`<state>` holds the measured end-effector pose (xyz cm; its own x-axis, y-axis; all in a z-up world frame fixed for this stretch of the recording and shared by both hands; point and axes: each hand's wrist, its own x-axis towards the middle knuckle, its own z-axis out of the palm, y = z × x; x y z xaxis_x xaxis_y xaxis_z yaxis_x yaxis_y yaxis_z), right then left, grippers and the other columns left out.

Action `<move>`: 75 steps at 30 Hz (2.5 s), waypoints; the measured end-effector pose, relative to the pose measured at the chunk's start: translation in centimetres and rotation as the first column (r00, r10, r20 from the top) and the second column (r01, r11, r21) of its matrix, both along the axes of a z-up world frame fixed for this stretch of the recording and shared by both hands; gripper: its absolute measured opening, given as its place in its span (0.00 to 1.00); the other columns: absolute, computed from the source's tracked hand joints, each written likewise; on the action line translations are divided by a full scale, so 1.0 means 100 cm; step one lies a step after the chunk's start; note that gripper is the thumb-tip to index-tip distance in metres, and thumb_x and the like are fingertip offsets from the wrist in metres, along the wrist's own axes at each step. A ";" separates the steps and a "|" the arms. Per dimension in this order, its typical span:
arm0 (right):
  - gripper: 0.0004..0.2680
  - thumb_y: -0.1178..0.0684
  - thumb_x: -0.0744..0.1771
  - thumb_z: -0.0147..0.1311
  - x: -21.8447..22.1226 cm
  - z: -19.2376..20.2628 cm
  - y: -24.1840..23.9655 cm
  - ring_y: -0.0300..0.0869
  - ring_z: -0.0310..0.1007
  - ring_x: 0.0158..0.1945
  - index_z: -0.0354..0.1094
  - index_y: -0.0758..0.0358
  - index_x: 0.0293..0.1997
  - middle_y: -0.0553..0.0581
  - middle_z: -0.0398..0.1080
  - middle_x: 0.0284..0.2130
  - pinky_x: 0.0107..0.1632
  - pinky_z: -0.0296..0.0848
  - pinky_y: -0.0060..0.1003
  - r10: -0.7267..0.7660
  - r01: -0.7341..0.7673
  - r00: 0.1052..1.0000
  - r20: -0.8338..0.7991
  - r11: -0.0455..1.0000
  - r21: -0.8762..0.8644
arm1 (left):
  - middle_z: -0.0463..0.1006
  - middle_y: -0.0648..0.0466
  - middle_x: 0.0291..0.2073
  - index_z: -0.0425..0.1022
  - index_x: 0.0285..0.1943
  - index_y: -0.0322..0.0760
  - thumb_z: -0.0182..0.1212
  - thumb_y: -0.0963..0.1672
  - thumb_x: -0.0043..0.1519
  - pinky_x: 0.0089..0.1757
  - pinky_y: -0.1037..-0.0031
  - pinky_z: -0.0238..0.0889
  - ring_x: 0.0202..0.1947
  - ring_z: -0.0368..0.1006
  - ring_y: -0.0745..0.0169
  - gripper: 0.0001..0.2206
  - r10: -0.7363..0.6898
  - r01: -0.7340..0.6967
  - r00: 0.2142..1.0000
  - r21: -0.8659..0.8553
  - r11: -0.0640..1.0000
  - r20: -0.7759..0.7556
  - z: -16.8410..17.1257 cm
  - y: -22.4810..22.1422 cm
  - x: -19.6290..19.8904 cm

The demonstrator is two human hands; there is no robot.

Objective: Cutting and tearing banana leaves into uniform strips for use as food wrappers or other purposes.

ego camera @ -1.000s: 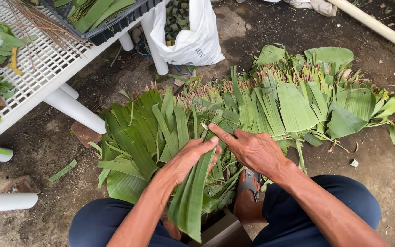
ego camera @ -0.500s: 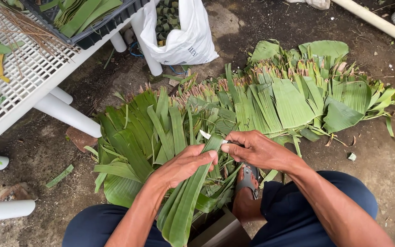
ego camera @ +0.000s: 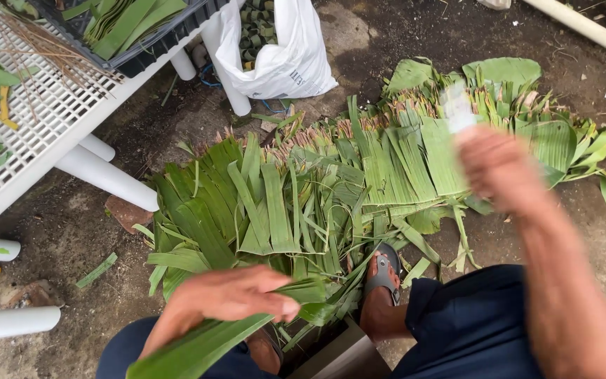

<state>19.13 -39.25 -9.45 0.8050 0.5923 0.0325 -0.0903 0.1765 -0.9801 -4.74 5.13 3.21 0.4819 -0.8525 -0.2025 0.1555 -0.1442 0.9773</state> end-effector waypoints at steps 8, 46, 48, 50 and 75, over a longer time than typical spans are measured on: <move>0.10 0.52 0.67 0.56 -0.126 0.158 0.140 0.34 0.50 0.10 0.75 0.70 0.45 0.58 0.74 0.22 0.09 0.50 0.29 -0.134 0.037 0.953 -0.270 0.940 -0.338 | 0.70 0.49 0.34 0.75 0.44 0.32 0.54 0.49 0.66 0.30 0.72 0.62 0.28 0.64 0.65 0.14 0.910 -0.983 0.145 0.048 0.177 -0.388 0.014 -0.037 0.036; 0.06 0.56 0.65 0.61 -0.024 0.117 0.120 0.48 0.76 0.28 0.70 0.68 0.36 0.71 0.80 0.28 0.37 0.71 0.39 -0.292 0.274 0.928 -0.230 0.956 -0.107 | 0.75 0.53 0.34 0.71 0.62 0.41 0.44 0.45 0.70 0.30 0.72 0.64 0.29 0.70 0.64 0.15 0.909 -0.998 0.037 0.058 0.015 0.416 0.156 0.104 0.182; 0.04 0.58 0.64 0.60 -0.029 0.122 0.124 0.43 0.70 0.19 0.71 0.67 0.33 0.73 0.81 0.29 0.25 0.70 0.38 -0.271 0.276 0.916 -0.296 0.961 -0.026 | 0.75 0.55 0.38 0.71 0.61 0.43 0.42 0.46 0.70 0.37 0.69 0.63 0.34 0.69 0.64 0.15 0.762 -0.996 0.063 0.093 0.003 0.644 0.142 0.146 0.218; 0.04 0.61 0.64 0.60 -0.031 0.123 0.124 0.54 0.84 0.35 0.71 0.71 0.33 0.73 0.81 0.26 0.49 0.77 0.44 -0.312 0.287 0.928 -0.203 0.947 -0.146 | 0.75 0.39 0.42 0.68 0.58 0.33 0.52 0.41 0.65 0.41 0.50 0.60 0.39 0.70 0.33 0.13 0.384 -0.992 -0.076 -0.107 0.060 0.920 0.097 0.199 0.261; 0.06 0.61 0.63 0.68 -0.106 0.166 0.212 0.34 0.54 0.19 0.72 0.69 0.29 0.51 0.66 0.18 0.23 0.55 0.30 -0.193 0.135 0.965 -0.178 0.947 -0.291 | 0.77 0.41 0.43 0.64 0.62 0.27 0.48 0.41 0.69 0.44 0.64 0.73 0.44 0.75 0.52 0.15 0.874 -0.933 0.327 -0.268 0.239 -0.359 0.097 -0.051 0.117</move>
<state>8.56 -18.02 7.15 0.8644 0.4142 -0.2849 -0.2831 -0.0673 -0.9567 6.98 0.01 12.89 0.9833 0.1316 -0.1258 0.0407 0.5145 0.8565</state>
